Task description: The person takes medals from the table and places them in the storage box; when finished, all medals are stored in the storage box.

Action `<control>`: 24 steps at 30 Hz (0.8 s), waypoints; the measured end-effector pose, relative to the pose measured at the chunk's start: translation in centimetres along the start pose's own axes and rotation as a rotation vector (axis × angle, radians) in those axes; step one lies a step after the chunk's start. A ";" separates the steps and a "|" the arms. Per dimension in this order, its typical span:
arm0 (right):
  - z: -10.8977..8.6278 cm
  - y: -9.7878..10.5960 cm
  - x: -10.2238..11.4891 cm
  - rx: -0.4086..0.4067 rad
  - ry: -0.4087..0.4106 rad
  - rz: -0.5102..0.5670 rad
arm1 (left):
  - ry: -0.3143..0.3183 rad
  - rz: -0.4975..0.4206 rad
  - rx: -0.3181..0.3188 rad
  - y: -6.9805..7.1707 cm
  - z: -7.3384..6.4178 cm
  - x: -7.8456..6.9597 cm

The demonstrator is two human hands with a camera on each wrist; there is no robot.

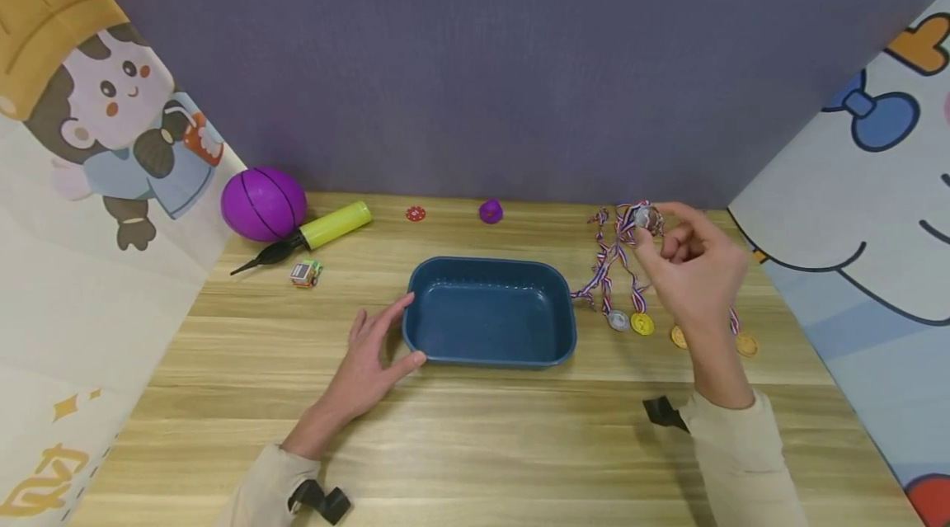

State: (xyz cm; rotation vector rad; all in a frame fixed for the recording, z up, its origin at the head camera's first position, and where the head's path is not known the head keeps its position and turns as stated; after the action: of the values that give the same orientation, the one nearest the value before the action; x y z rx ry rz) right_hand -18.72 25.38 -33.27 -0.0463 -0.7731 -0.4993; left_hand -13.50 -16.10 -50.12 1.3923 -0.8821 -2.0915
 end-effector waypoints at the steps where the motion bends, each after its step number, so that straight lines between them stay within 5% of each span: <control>1: 0.1 0.1 0.1 -0.003 0.008 0.005 | 0.001 0.001 0.000 0.0 0.0 0.0; 24: 2.1 0.6 3.0 -0.062 0.079 0.071 | -0.005 -0.002 -0.012 0.0 -0.1 0.0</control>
State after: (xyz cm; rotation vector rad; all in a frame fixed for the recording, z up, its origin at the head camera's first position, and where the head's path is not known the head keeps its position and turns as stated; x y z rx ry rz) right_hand -18.06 25.14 -29.62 -0.1103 -0.6765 -0.4549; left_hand -13.45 -16.11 -50.15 1.3830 -0.8686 -2.0996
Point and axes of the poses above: each hand's wrist, its own z-axis towards the middle knuckle, its own y-axis out of the back of the hand, x = y × z, the point moved 2 cm from there along z, towards the middle knuckle, and after that the axes turned 11 degrees about z, right-handed, at the moved point
